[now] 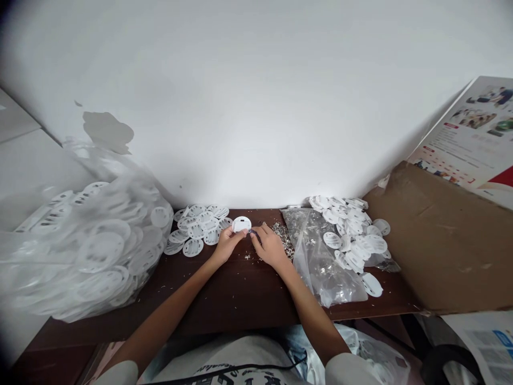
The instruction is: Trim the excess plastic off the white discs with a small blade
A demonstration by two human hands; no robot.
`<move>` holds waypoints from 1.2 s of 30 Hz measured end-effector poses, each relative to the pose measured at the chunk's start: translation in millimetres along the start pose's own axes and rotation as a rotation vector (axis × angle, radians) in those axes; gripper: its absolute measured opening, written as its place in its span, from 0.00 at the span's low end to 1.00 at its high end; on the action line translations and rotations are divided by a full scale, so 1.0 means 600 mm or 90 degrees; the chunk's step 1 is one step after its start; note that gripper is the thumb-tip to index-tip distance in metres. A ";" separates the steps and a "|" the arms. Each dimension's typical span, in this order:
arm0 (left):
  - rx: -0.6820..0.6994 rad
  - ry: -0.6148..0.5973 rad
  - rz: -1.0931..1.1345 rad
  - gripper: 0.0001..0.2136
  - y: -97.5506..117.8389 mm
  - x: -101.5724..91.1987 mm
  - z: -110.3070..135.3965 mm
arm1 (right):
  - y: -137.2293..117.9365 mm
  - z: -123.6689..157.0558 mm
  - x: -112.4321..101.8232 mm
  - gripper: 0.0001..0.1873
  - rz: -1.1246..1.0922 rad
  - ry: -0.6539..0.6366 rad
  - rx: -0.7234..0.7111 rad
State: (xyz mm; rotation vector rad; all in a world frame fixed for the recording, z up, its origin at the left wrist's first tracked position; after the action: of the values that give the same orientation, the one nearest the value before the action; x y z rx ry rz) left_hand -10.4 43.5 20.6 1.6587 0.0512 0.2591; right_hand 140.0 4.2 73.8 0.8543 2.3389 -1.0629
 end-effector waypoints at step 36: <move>0.081 -0.038 -0.090 0.19 -0.011 0.007 -0.007 | 0.003 0.011 0.021 0.18 0.200 0.021 -0.051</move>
State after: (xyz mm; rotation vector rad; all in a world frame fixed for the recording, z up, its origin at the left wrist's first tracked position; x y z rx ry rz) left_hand -6.2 49.2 14.9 1.7791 0.1417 0.0999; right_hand 133.0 4.6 61.1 1.1684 2.1631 -0.8249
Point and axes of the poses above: each hand's wrist, its own z-axis away from the middle knuckle, its own x-axis out of the palm, y = z × x, the point moved 10 cm from there along -z, towards the middle knuckle, and after that the axes turned 14 degrees about y, right-handed, at the moved point
